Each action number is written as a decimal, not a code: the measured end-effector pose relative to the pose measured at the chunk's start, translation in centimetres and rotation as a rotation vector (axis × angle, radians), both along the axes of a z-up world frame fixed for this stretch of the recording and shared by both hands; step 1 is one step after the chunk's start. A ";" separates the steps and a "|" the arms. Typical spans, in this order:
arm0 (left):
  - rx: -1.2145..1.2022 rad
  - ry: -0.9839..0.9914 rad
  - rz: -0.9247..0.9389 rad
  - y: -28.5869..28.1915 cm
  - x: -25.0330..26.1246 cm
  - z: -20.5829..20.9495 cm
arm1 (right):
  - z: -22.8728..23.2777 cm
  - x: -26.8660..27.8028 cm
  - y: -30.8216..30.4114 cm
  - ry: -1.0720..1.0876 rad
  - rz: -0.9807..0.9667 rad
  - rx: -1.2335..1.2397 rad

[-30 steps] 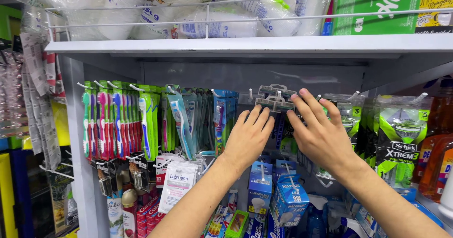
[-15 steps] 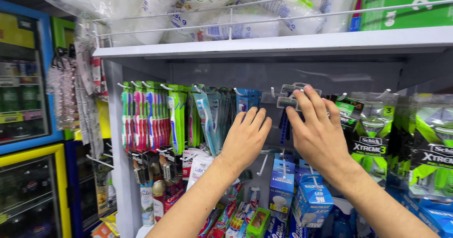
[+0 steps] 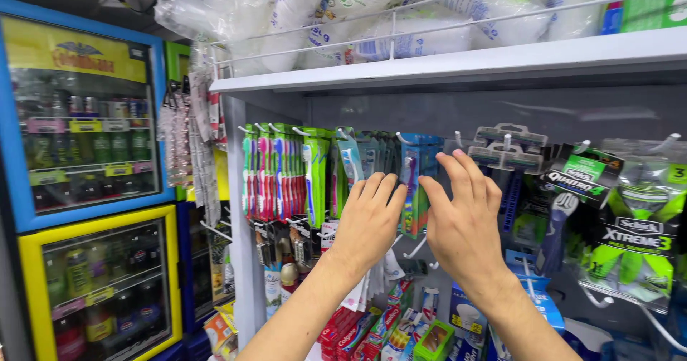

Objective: The person repeatedly picks up packaged razors from a red shopping basket and hangs them on hooks in the personal care aisle. The person also places some razors back into the basket and continues restocking the display.

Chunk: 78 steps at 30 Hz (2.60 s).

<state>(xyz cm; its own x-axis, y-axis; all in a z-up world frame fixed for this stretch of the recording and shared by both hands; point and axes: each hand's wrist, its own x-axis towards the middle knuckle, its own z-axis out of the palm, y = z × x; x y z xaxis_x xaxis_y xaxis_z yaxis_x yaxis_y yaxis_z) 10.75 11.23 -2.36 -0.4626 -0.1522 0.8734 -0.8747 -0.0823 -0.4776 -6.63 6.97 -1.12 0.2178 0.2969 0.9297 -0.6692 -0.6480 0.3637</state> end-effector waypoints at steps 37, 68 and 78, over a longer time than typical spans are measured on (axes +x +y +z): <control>-0.018 0.124 0.551 15.0 5.9 -5.2 | -4.8 11.6 5.0 0.092 0.499 0.043; 0.146 0.373 0.887 26.4 7.1 -16.3 | -16.6 17.2 8.1 0.473 0.711 0.286; 0.202 0.633 0.783 28.5 8.0 -21.0 | -25.0 18.6 8.8 0.620 0.764 0.374</control>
